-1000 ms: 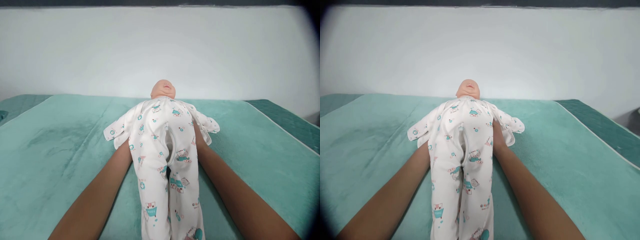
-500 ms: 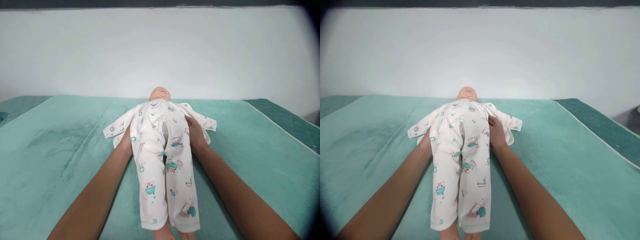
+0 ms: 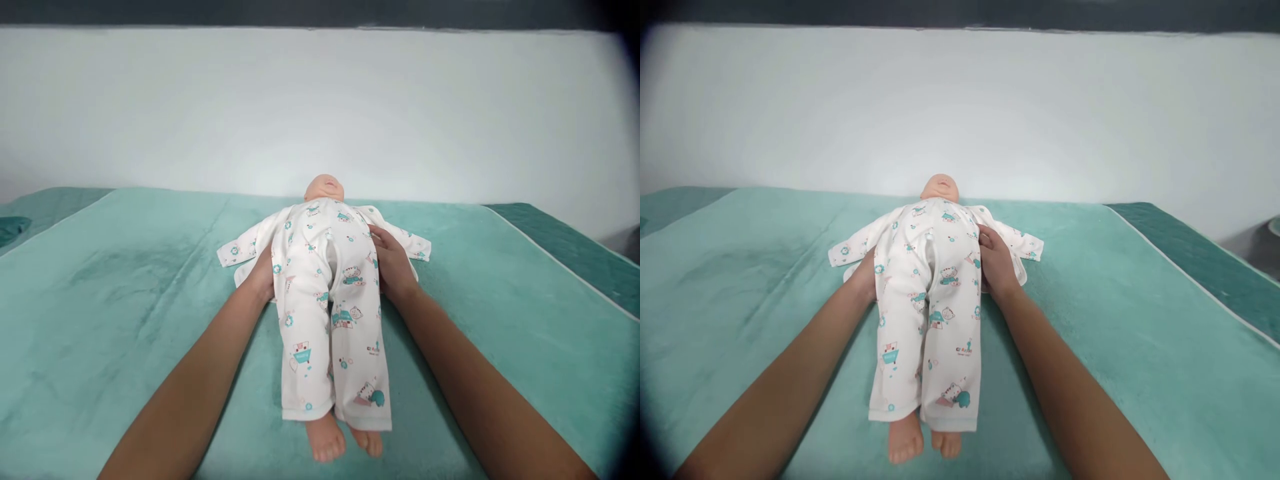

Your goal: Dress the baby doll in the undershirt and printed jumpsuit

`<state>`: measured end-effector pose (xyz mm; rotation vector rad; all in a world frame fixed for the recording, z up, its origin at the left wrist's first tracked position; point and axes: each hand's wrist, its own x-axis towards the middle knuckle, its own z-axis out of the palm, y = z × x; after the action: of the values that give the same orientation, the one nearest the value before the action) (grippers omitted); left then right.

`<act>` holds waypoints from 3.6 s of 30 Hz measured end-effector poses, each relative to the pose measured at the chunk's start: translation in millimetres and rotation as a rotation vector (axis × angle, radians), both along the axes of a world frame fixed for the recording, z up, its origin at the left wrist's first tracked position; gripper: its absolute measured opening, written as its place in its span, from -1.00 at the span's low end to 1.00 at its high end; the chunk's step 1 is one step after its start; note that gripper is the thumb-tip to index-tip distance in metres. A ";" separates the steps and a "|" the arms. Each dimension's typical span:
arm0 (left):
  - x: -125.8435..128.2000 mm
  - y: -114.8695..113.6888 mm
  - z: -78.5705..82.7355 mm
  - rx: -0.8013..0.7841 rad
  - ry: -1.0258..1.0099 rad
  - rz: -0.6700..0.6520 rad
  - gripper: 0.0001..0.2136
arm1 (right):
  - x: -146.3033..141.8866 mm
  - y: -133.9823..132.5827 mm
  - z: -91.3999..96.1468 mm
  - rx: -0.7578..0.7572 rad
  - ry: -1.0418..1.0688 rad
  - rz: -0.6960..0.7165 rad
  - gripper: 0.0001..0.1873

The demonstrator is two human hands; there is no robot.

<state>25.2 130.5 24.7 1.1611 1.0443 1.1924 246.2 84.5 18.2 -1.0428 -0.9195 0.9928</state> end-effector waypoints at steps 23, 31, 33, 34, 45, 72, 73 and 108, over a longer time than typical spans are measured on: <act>-42.1 -131.3 -11.3 0.231 0.452 0.016 -0.60 | -47.5 -119.1 -1.6 0.277 -0.694 -0.218 -0.94; -61.8 -173.5 -13.9 0.311 0.461 -0.004 -0.71 | -41.8 -122.7 -5.5 0.284 -0.593 -0.241 -0.96; -64.1 -191.0 -14.0 0.363 0.477 -0.103 -0.85 | -41.8 -133.4 -8.4 0.265 -0.558 -0.213 -0.96; -64.7 -199.5 -15.0 0.376 0.494 -0.147 -0.87 | -42.5 -140.7 -10.2 0.250 -0.550 -0.190 -0.95; -46.8 -239.9 -19.3 0.396 0.495 -0.064 -0.89 | -78.6 -231.3 -23.7 0.383 -0.766 0.074 -0.61; -57.2 -259.7 -37.8 0.676 0.608 -0.051 -0.77 | -89.6 -260.2 -19.3 0.239 -0.956 -0.098 -0.59; -56.5 -261.4 -35.1 0.719 0.615 -0.024 -0.73 | -84.1 -260.9 -24.0 0.197 -0.950 -0.160 -0.57; -54.0 -202.3 -18.9 0.686 0.742 0.128 -0.86 | -17.8 -243.4 -13.3 -0.046 -0.769 0.183 -0.72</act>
<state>-28.8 -71.9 5.9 2.2120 1.2971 1.2901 228.5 -158.9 4.9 -1.4324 -1.6450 0.7558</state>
